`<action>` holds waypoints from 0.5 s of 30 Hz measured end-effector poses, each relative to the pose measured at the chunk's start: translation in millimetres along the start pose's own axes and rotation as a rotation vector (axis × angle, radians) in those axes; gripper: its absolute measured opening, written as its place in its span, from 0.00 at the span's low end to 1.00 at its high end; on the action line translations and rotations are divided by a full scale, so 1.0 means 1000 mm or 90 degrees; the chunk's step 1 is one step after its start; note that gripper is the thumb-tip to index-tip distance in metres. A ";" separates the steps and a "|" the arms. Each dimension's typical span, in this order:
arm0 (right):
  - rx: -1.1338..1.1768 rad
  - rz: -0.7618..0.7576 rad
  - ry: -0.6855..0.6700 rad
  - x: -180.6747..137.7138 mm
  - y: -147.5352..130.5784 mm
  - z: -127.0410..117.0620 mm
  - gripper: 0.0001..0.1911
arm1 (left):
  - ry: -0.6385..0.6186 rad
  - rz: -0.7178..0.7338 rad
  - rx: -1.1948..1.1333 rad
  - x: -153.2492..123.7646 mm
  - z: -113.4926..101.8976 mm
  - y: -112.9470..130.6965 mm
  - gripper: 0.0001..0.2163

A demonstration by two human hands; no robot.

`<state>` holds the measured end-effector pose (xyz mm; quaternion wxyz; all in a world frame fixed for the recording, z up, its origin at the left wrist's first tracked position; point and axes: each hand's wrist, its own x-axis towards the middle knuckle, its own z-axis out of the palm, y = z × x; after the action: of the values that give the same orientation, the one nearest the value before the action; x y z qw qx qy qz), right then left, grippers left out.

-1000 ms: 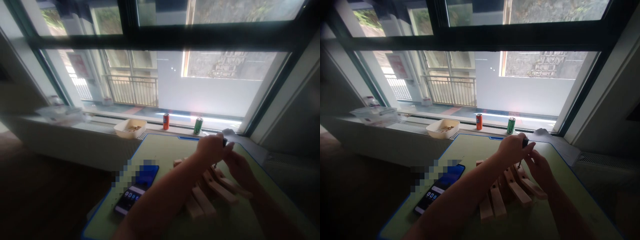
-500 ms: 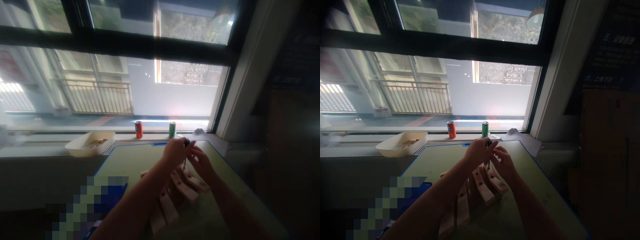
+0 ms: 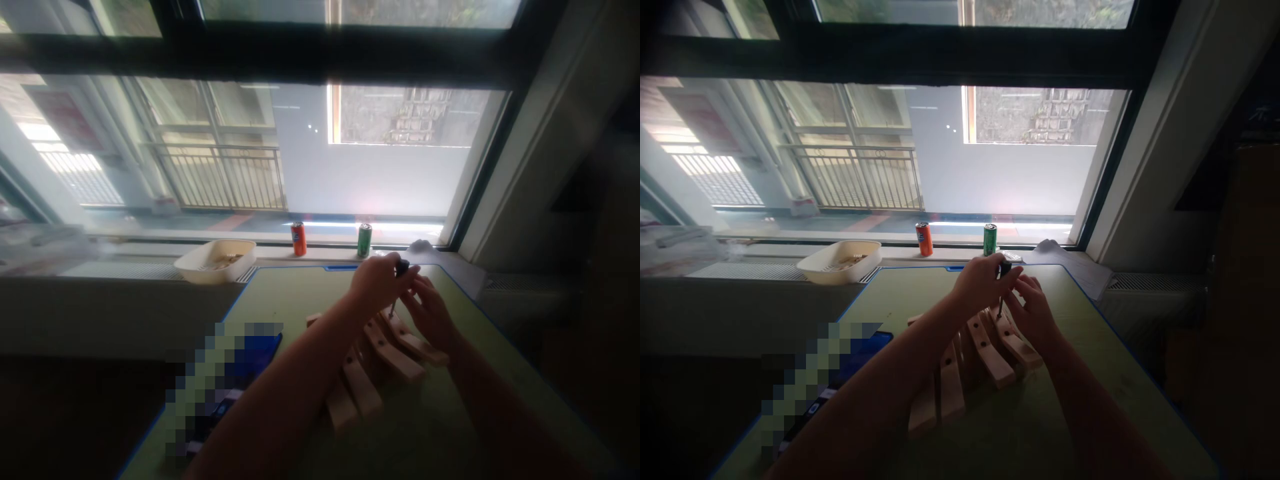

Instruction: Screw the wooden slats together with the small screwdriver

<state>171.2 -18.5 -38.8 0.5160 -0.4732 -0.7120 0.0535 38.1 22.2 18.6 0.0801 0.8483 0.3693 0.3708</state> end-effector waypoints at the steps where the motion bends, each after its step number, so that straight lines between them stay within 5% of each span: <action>1: -0.013 0.000 0.003 0.000 0.000 0.000 0.08 | 0.000 -0.009 -0.015 0.000 -0.001 0.001 0.21; 10: -0.022 0.039 0.013 -0.002 -0.001 -0.001 0.09 | 0.148 -0.080 -0.183 0.004 -0.003 -0.003 0.10; 15: -0.012 0.043 0.014 -0.002 -0.005 -0.001 0.10 | 0.121 -0.201 -0.264 0.014 0.009 -0.011 0.10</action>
<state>168.8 -22.8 -37.2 0.5172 -0.5026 -0.6903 0.0589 44.2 40.9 15.4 0.2738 0.7072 0.4191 0.4992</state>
